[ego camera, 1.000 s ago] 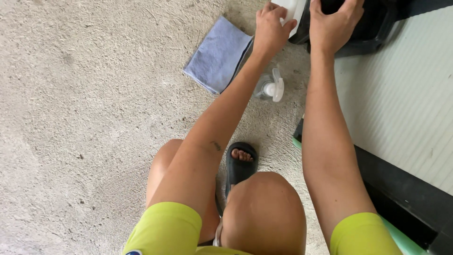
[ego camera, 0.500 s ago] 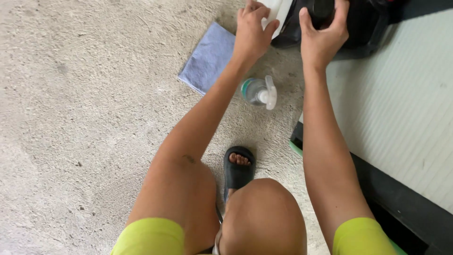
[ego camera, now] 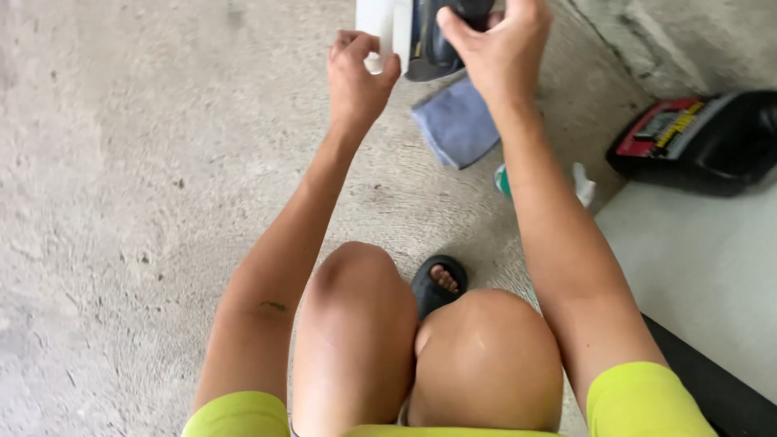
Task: Cleaning and wiping down several plastic liquid containers with a spray and a cloth.
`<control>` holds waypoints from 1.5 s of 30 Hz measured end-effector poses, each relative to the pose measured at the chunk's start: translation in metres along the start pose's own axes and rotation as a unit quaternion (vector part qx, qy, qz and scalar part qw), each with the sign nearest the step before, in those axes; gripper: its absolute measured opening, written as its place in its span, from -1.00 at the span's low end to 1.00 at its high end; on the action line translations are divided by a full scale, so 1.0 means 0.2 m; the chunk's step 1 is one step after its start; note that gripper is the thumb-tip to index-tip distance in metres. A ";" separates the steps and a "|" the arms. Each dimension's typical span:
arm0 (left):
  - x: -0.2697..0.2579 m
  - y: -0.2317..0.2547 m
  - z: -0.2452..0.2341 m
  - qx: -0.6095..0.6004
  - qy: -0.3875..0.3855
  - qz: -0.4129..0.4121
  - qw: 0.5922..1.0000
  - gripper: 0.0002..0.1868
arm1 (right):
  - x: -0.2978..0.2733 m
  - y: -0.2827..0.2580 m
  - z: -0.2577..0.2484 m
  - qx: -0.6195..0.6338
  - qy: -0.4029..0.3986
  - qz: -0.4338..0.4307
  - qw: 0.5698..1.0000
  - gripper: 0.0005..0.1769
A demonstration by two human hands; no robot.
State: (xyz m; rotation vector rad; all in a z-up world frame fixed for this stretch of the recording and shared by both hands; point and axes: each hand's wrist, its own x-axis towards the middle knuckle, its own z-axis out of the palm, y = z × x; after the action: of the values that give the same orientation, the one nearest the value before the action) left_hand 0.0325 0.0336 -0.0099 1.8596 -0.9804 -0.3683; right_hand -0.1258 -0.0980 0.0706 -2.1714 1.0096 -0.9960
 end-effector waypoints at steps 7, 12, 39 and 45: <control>-0.20 -0.40 -0.50 0.076 0.103 -0.109 0.986 -0.80 | -0.08 -0.27 0.57 0.136 -0.114 -0.091 0.980 -0.58; -0.29 -0.51 -0.69 0.117 0.139 -0.142 0.973 -0.79 | -0.09 -0.42 0.78 0.113 -0.165 -0.193 0.961 -0.56; -0.23 0.28 -0.36 0.030 0.035 0.136 0.990 -0.80 | -0.29 -0.35 0.28 0.253 -0.172 0.101 0.947 -0.89; -0.15 0.69 0.21 -0.106 -0.113 0.166 0.974 -0.90 | -0.44 -0.04 -0.47 0.333 0.065 0.210 0.917 -0.90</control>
State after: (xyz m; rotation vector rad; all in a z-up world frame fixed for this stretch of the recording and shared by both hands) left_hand -0.0772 0.0007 0.0828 1.4507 -1.3301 -0.4681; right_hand -0.2371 -0.0383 0.0972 -1.2819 0.9572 -1.0777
